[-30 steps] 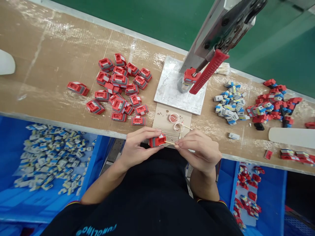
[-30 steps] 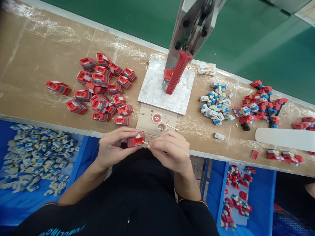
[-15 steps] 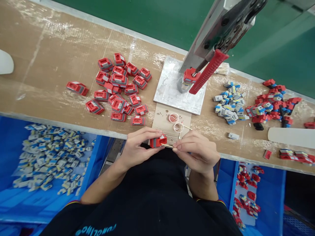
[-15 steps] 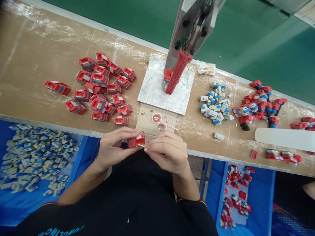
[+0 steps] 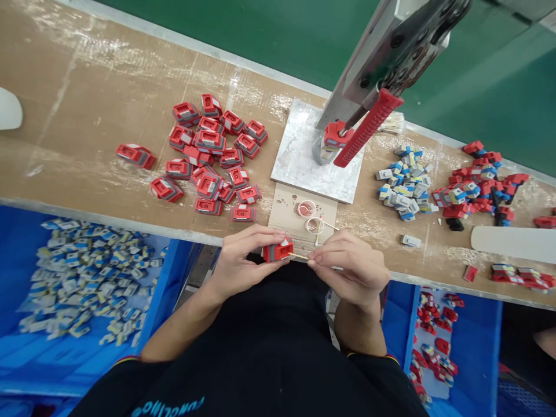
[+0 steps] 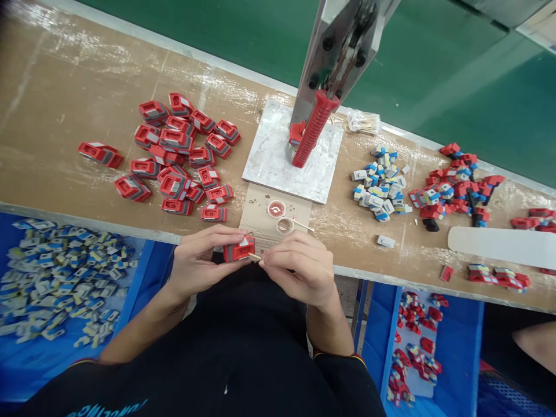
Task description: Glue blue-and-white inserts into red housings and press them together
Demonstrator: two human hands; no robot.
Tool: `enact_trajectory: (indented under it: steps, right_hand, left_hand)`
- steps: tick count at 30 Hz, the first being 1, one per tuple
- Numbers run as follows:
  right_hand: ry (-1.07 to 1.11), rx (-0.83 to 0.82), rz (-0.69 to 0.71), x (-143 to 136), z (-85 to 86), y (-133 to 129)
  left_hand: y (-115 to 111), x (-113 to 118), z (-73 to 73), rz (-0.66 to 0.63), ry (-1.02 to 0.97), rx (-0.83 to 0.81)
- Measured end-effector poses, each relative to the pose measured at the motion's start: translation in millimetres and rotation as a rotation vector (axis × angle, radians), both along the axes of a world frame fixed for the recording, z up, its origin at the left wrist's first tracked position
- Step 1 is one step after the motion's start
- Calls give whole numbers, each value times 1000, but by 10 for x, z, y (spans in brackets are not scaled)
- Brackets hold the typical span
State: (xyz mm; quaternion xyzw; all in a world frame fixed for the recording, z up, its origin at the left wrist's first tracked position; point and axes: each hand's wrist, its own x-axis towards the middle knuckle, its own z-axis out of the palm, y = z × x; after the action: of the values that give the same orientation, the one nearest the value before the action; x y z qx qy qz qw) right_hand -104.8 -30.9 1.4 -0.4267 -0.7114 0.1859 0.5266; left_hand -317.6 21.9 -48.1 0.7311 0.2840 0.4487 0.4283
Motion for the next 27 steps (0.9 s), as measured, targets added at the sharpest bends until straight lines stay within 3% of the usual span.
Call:
enact_trajectory:
  steps: [6, 9, 12, 17, 21, 23, 27]
  right_hand:
    - [65, 10, -37, 46, -41, -29]
    - [123, 24, -200, 215, -114, -65]
    - [27, -48, -296, 401, -241, -62]
    - [-269, -166, -254, 430, -447, -4]
    - [-326, -281, -175, 581, -476, -111]
    - [-271, -273, -299, 846, -474, -227]
    - [-356, -175, -864, 1527, -500, -381]
  left_hand:
    - [-7, -7, -86, 0, -51, -97]
    - [-24, -28, -142, 14, -89, -237]
    - [-36, -51, -166, 29, -114, -376]
    - [-14, -75, -159, 5, -145, -412]
    - [-3, -158, -172, 40, -109, -374]
    - [3, -218, -207, 91, -101, -345]
    - [26, -289, -290, 154, -142, -324]
